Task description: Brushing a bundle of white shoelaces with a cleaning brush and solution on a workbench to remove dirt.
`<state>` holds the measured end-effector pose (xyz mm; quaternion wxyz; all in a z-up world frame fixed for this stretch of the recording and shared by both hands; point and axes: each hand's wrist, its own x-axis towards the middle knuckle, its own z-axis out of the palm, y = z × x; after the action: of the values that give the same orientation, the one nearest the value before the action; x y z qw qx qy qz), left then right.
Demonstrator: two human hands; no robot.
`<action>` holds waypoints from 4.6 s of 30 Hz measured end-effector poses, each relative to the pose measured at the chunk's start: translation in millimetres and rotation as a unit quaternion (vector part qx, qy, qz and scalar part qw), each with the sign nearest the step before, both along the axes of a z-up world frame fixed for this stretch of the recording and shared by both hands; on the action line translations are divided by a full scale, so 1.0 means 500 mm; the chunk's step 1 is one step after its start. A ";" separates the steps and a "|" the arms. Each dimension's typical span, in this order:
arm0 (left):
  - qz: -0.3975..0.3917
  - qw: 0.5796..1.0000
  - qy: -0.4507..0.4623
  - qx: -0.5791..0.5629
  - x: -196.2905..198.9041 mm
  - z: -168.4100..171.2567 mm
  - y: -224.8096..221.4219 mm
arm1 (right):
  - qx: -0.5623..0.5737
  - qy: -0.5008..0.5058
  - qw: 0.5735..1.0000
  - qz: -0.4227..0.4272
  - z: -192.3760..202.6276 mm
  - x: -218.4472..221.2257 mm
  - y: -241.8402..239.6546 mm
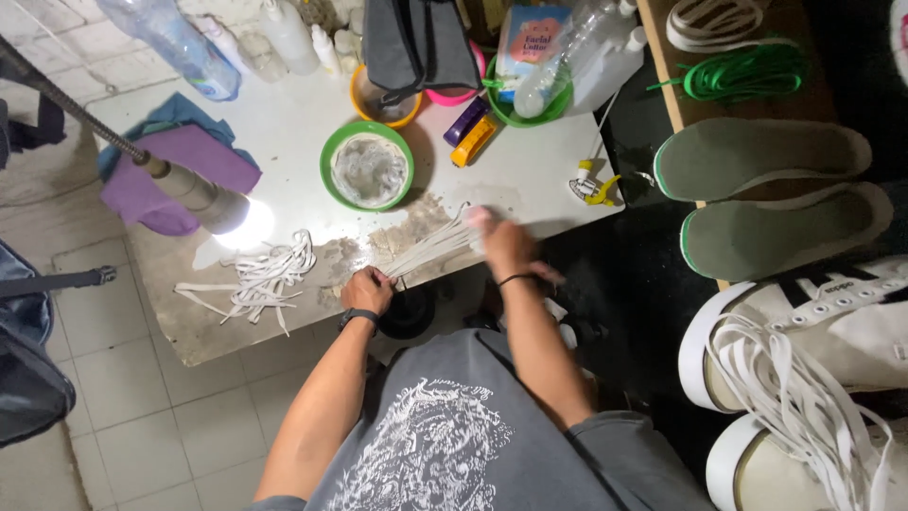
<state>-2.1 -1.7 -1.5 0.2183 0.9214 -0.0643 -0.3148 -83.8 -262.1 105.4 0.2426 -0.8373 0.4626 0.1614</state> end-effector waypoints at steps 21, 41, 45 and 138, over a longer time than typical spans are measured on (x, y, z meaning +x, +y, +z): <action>0.011 1.000 0.008 -0.014 0.005 0.006 0.005 | 0.030 0.018 0.999 -0.037 -0.024 -0.015 -0.011; -0.016 1.000 -0.003 0.011 0.008 -0.016 0.003 | 0.098 0.016 0.991 0.089 -0.032 0.075 0.159; -0.013 1.000 -0.005 0.015 0.011 -0.049 0.005 | 0.017 -0.006 1.000 -0.014 -0.137 -0.018 -0.051; -0.425 0.825 -0.343 -0.147 0.023 0.181 -0.305 | 0.036 -0.226 0.960 -0.164 -0.163 -0.268 -0.054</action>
<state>9.5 -154.2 89.1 0.1593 0.8084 -0.5661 -0.0275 -217.9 -288.9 24.1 0.3941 -0.7553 0.5206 -0.0571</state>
